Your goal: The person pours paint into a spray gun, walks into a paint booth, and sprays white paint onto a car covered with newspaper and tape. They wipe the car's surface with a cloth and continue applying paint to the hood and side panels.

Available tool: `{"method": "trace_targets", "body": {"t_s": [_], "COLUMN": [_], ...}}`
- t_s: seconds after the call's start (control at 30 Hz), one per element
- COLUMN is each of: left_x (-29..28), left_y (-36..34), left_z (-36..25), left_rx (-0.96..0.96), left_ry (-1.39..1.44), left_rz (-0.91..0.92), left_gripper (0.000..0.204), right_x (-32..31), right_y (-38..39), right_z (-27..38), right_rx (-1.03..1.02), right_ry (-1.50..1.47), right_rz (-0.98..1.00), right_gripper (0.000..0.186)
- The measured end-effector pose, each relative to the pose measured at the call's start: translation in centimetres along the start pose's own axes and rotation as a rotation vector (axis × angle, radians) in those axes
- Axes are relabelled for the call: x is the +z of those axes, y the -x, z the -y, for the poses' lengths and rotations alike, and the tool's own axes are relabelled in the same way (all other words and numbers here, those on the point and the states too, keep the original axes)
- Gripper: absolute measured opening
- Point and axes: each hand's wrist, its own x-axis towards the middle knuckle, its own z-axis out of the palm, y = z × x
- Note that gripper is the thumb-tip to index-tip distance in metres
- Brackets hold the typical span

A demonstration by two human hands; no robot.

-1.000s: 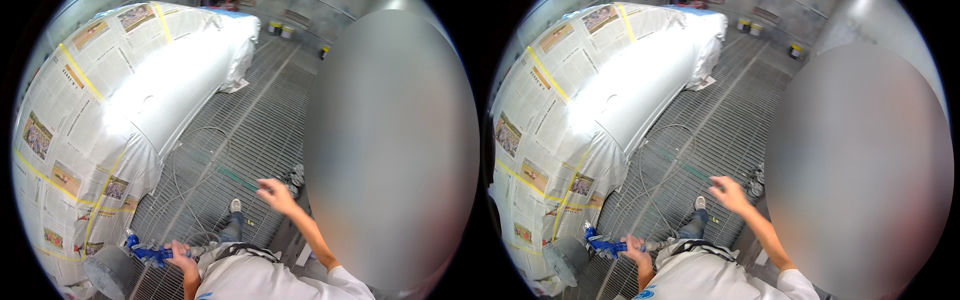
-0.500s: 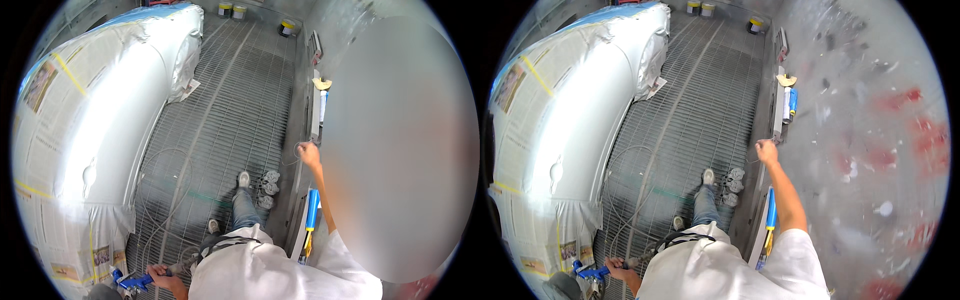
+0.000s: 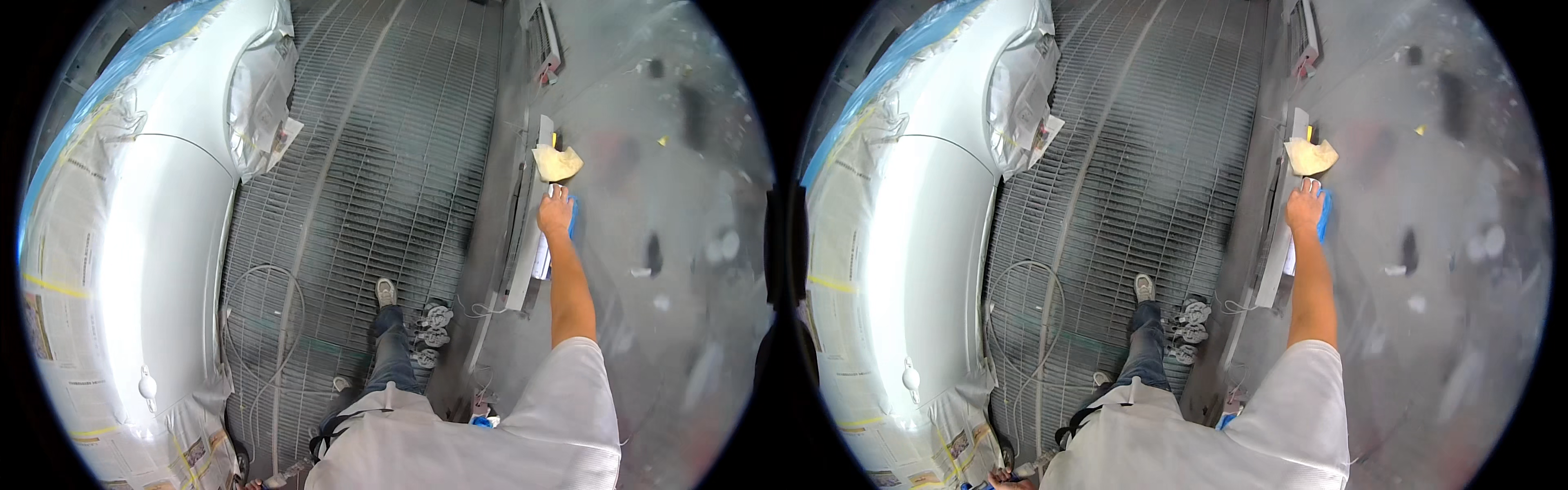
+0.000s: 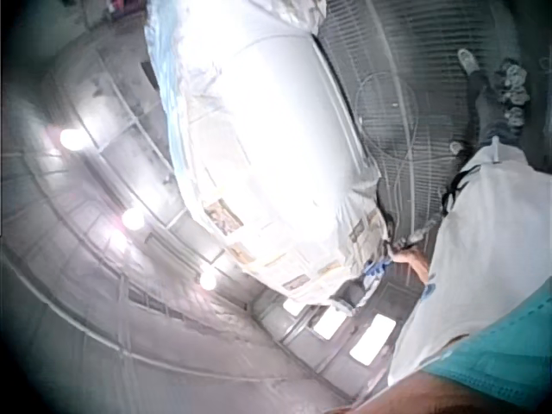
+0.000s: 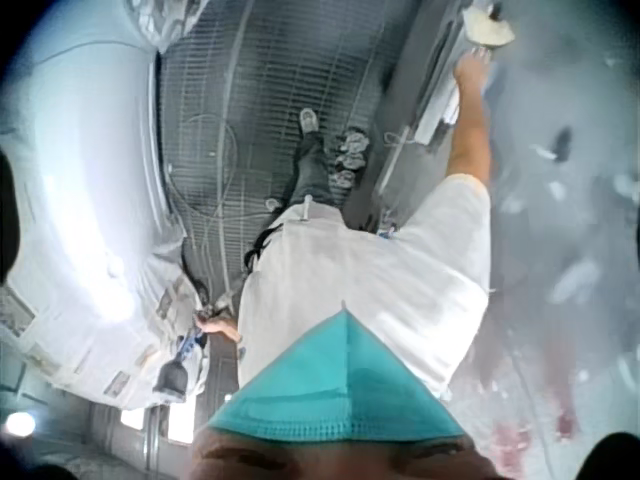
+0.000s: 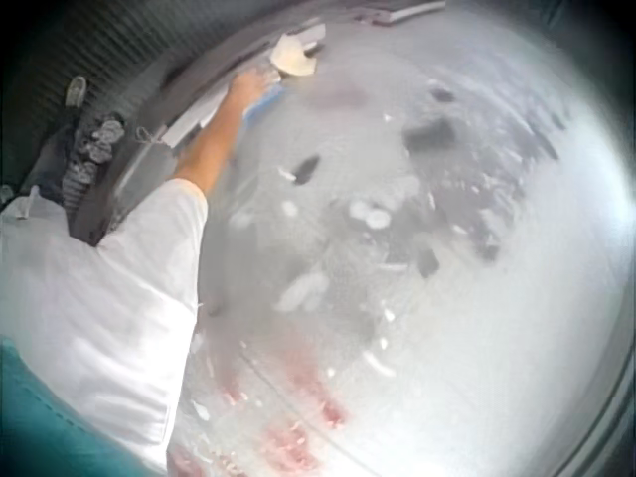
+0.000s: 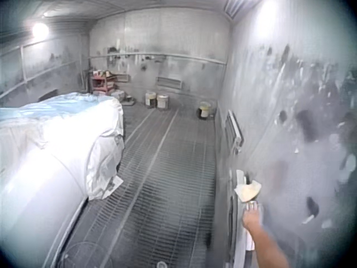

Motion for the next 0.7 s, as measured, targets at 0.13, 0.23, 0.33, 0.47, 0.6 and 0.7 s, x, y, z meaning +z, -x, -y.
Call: {"method": "trace_targets", "body": {"t_s": [0.13,0.23,0.33,0.47,0.6,0.7], "left_x": [3.8,7.0,9.0,9.1,4.9,14.6], "left_y": [4.0,6.5,8.0,8.4,6.4,14.7], "left_z": [-2.1,-2.7,-2.4,-1.5,1.0,-2.8], "left_rx": [-0.079,-0.149,-0.078,-0.069,-0.142,-0.099], "left_ry": [-0.014,-0.022,-0.055,-0.033,0.08,0.038], "left_rz": [-0.031,-0.094,-0.13,-0.058,-0.017,-0.159], "left_gripper": [0.025,0.024,0.023,0.025,0.027,0.031], "right_x": [3.4,4.8,5.0,2.9,-2.3,-5.5], "right_y": [-3.7,-5.5,-6.8,-8.2,-9.2,-7.7], "right_z": [-0.6,-0.8,-1.8,-2.2,0.2,3.2], "right_rx": [-0.075,-0.08,-0.056,0.093,0.297,0.209], "right_ry": [0.118,0.19,0.135,-0.117,-0.826,-1.285], "right_rz": [0.077,0.195,0.249,-0.003,-0.395,-0.482], "right_gripper": [0.037,0.041,0.045,0.044,0.035,0.032]}}
